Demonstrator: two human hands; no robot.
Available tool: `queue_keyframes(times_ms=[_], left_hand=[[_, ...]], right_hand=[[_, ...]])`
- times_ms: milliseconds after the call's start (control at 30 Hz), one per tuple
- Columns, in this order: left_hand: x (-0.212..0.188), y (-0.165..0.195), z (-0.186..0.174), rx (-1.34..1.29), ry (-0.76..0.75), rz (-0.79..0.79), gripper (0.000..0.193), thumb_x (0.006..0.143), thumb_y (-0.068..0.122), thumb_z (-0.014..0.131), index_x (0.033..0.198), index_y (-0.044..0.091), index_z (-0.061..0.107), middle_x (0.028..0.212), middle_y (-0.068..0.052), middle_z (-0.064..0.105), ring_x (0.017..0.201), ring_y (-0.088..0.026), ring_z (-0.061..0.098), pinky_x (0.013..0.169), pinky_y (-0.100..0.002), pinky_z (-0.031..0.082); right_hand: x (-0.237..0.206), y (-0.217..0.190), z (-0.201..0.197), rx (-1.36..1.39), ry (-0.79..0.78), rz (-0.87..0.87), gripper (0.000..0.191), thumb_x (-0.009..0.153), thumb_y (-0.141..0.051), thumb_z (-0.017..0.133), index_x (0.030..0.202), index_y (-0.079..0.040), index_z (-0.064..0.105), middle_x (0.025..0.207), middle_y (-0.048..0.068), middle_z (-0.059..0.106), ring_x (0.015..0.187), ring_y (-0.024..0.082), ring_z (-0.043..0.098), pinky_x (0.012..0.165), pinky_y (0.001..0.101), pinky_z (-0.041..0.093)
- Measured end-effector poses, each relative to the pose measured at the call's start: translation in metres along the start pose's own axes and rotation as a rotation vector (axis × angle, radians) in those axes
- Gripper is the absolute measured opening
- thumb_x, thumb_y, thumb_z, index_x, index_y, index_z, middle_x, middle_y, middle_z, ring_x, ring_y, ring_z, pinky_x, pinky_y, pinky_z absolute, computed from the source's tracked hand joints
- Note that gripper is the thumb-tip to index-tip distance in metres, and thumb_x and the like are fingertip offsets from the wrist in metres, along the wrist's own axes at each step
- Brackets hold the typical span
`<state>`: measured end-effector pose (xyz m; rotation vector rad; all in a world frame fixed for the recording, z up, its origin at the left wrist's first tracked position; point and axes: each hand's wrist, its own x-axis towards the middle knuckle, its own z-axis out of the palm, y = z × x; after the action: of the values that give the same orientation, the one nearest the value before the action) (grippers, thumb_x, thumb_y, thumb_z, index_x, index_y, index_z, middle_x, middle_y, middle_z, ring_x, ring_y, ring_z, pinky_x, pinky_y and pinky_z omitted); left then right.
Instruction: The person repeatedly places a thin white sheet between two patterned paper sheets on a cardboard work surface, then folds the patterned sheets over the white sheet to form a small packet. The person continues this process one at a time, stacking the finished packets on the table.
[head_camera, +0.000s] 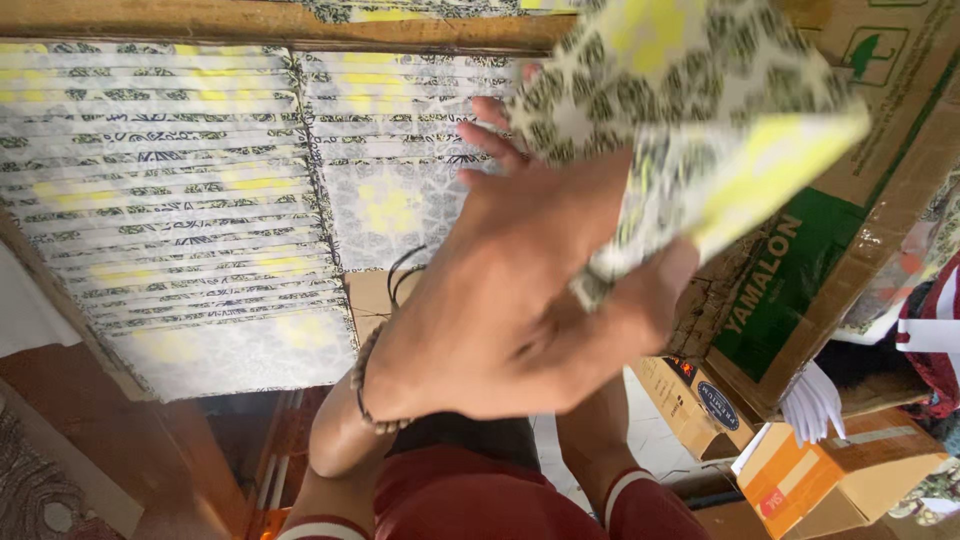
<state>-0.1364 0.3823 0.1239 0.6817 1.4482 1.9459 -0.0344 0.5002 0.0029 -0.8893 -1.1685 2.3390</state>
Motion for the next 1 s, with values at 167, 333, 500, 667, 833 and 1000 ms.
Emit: queue_keyframes(times_ms=[167,333,500,667,833,1000], left_hand=[[-0.059,0.013,-0.019,-0.037,0.019,-0.104,0.016,0.105,0.001,0.059,0.121,-0.002,0.064,0.111,-0.016,0.076,0.091,-0.019,0.079,0.075,-0.028,0.065],[-0.113,-0.009,-0.056,0.174,0.232,-0.407,0.015,0.103,0.001,0.068,0.118,0.000,0.070,0.098,-0.008,0.077,0.081,-0.008,0.068,0.072,-0.022,0.053],[-0.156,-0.037,-0.070,0.364,0.359,-0.739,0.013,0.096,0.008,0.076,0.092,0.001,0.066,0.061,0.003,0.054,0.056,-0.002,0.036,0.050,-0.023,0.028],[-0.172,-0.067,-0.072,0.367,0.493,-0.685,0.032,0.101,0.010,0.075,0.081,0.002,0.051,0.061,0.007,0.043,0.059,-0.001,0.034,0.049,-0.024,0.025],[-0.170,-0.083,-0.074,0.507,0.565,-0.624,0.024,0.102,0.009,0.076,0.090,0.000,0.058,0.062,0.000,0.048,0.057,-0.005,0.037,0.051,-0.026,0.026],[-0.163,-0.095,-0.075,0.588,0.572,-0.461,0.014,0.103,0.005,0.075,0.105,-0.003,0.064,0.083,-0.008,0.067,0.075,-0.010,0.065,0.061,-0.026,0.051]], right_hand=[[-0.048,0.018,-0.013,0.235,-0.062,0.124,0.045,0.091,-0.002,0.075,0.133,0.000,0.058,0.122,0.013,0.064,0.113,0.023,0.063,0.099,0.0398,0.052],[-0.054,-0.005,-0.058,0.157,-0.215,0.184,0.058,0.090,-0.002,0.077,0.144,-0.001,0.055,0.132,0.014,0.066,0.123,0.024,0.065,0.106,0.0425,0.054],[-0.084,-0.035,-0.093,-0.273,-0.240,0.308,0.060,0.085,0.005,0.079,0.141,-0.001,0.058,0.131,0.014,0.068,0.123,0.023,0.067,0.108,0.0424,0.055],[-0.105,-0.032,-0.108,-0.564,-0.128,0.469,0.034,0.092,0.002,0.078,0.125,0.004,0.068,0.112,0.014,0.075,0.105,0.020,0.070,0.093,0.0388,0.058],[-0.092,-0.013,-0.095,-0.642,-0.196,0.269,0.033,0.096,-0.002,0.075,0.128,-0.001,0.065,0.110,0.009,0.072,0.102,0.014,0.071,0.095,0.0357,0.063],[-0.081,-0.011,-0.069,-0.769,-0.098,0.291,0.048,0.096,-0.003,0.076,0.139,0.002,0.055,0.121,0.010,0.071,0.109,0.013,0.068,0.093,0.0290,0.057]])
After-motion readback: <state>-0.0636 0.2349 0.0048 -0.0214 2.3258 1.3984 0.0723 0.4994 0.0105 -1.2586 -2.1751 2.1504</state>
